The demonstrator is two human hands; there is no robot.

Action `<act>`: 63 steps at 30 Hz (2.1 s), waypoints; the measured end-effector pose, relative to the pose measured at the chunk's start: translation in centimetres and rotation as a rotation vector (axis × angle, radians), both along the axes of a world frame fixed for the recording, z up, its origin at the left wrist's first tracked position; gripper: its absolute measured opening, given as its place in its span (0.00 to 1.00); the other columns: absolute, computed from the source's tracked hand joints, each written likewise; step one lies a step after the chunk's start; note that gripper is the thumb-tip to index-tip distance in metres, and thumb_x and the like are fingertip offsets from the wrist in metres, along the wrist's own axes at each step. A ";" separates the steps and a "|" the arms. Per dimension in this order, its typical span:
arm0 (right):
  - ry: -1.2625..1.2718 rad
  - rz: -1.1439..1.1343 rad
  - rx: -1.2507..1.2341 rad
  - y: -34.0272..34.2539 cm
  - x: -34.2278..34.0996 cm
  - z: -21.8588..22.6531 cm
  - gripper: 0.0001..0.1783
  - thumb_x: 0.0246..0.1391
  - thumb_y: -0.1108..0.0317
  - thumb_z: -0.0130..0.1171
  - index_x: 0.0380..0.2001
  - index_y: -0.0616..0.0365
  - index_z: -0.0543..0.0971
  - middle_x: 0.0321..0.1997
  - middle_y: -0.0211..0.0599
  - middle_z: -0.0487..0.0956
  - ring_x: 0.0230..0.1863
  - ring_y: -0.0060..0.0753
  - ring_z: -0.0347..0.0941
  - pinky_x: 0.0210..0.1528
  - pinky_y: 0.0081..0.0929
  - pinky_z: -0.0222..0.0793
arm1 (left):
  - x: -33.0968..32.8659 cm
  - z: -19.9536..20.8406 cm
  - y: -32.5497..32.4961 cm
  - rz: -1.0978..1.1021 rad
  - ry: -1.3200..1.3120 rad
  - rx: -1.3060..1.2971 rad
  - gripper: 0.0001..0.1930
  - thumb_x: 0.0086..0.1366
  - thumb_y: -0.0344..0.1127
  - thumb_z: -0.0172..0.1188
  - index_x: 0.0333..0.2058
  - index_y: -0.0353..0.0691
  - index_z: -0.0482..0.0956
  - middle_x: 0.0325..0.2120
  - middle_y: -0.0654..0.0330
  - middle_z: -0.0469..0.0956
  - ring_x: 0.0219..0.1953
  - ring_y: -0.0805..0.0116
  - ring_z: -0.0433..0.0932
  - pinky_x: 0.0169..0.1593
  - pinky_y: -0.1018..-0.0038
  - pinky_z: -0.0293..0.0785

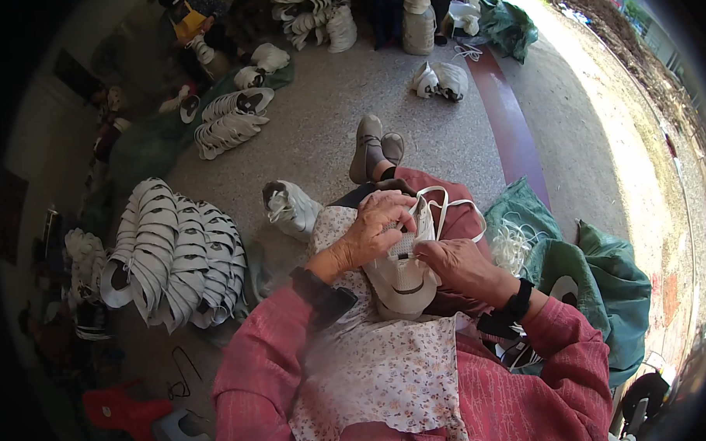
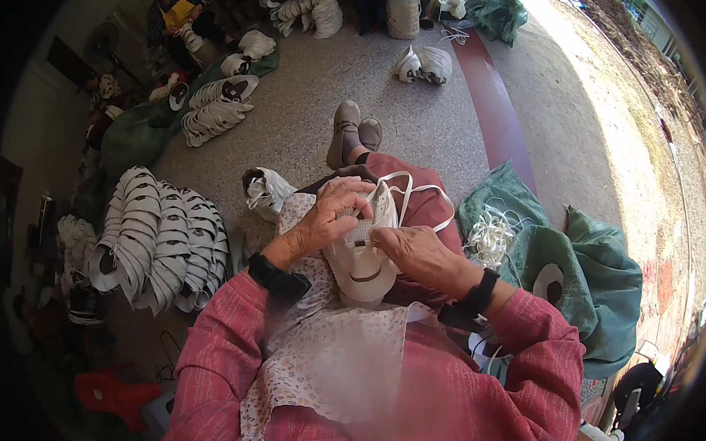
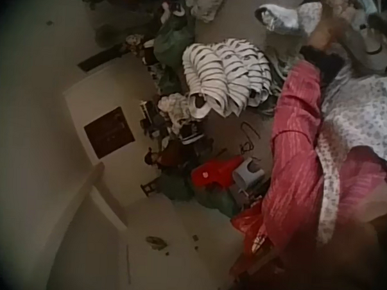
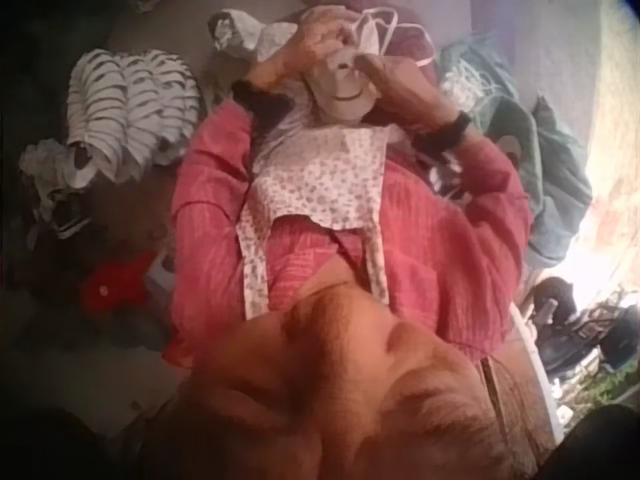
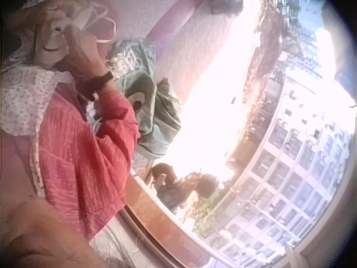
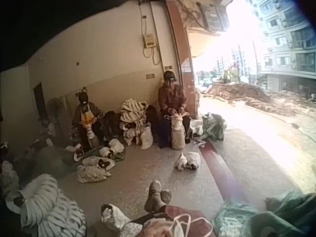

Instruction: The person sits on the floor and laces a white shoe held in their lap. They thread the laces through the eyelets and pull them tight repeatedly. The person is surrounded by stacks of white shoe parts and other materials.

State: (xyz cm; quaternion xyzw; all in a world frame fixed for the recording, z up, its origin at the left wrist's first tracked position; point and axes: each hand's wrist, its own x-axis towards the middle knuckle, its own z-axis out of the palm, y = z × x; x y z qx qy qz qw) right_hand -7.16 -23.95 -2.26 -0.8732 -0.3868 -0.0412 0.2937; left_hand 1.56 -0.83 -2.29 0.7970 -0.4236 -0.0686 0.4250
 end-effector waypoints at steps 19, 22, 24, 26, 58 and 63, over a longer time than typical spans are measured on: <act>0.369 -0.219 0.166 0.6 -0.9 1.3 0.10 0.66 0.64 0.54 0.45 0.56 0.71 0.29 0.48 0.80 0.33 0.55 0.79 0.32 0.43 0.73 | 0.3 0.4 0.0 -0.022 0.033 0.105 0.15 0.60 0.35 0.49 0.40 0.48 0.85 0.63 0.55 0.70 0.70 0.52 0.56 0.74 0.54 0.38; 0.222 -0.156 0.018 0.6 -0.4 0.8 0.10 0.65 0.63 0.55 0.45 0.54 0.70 0.29 0.43 0.80 0.30 0.52 0.80 0.29 0.44 0.73 | 0.4 0.5 -0.1 -0.042 0.064 0.102 0.16 0.61 0.36 0.49 0.41 0.48 0.85 0.63 0.55 0.69 0.70 0.52 0.56 0.74 0.55 0.38; 0.179 -0.141 0.081 0.6 -0.3 -0.3 0.10 0.64 0.64 0.55 0.44 0.55 0.69 0.28 0.44 0.80 0.29 0.53 0.80 0.28 0.44 0.73 | 0.6 0.7 -0.3 -0.058 0.069 0.102 0.16 0.61 0.36 0.49 0.41 0.48 0.85 0.64 0.54 0.69 0.70 0.52 0.56 0.74 0.55 0.38; 0.183 -0.148 0.078 1.2 -0.4 -0.4 0.10 0.64 0.65 0.55 0.43 0.56 0.68 0.28 0.45 0.80 0.28 0.54 0.79 0.28 0.44 0.73 | 0.8 0.3 -0.1 -0.065 0.048 0.109 0.16 0.61 0.36 0.49 0.41 0.48 0.85 0.64 0.54 0.69 0.70 0.52 0.56 0.74 0.55 0.38; 0.127 -0.232 -0.040 1.9 2.4 1.8 0.13 0.63 0.66 0.56 0.46 0.58 0.66 0.28 0.46 0.80 0.27 0.53 0.79 0.25 0.43 0.70 | 0.6 -0.8 -0.6 -0.047 0.045 0.160 0.09 0.58 0.41 0.59 0.35 0.53 0.86 0.67 0.59 0.63 0.73 0.55 0.50 0.74 0.48 0.29; 0.191 -0.338 0.064 0.3 1.9 1.4 0.10 0.65 0.66 0.55 0.44 0.55 0.69 0.26 0.48 0.79 0.28 0.57 0.78 0.26 0.48 0.68 | 0.6 0.3 -0.5 -0.055 0.139 0.172 0.09 0.58 0.47 0.64 0.32 0.52 0.86 0.67 0.59 0.63 0.73 0.53 0.49 0.73 0.50 0.29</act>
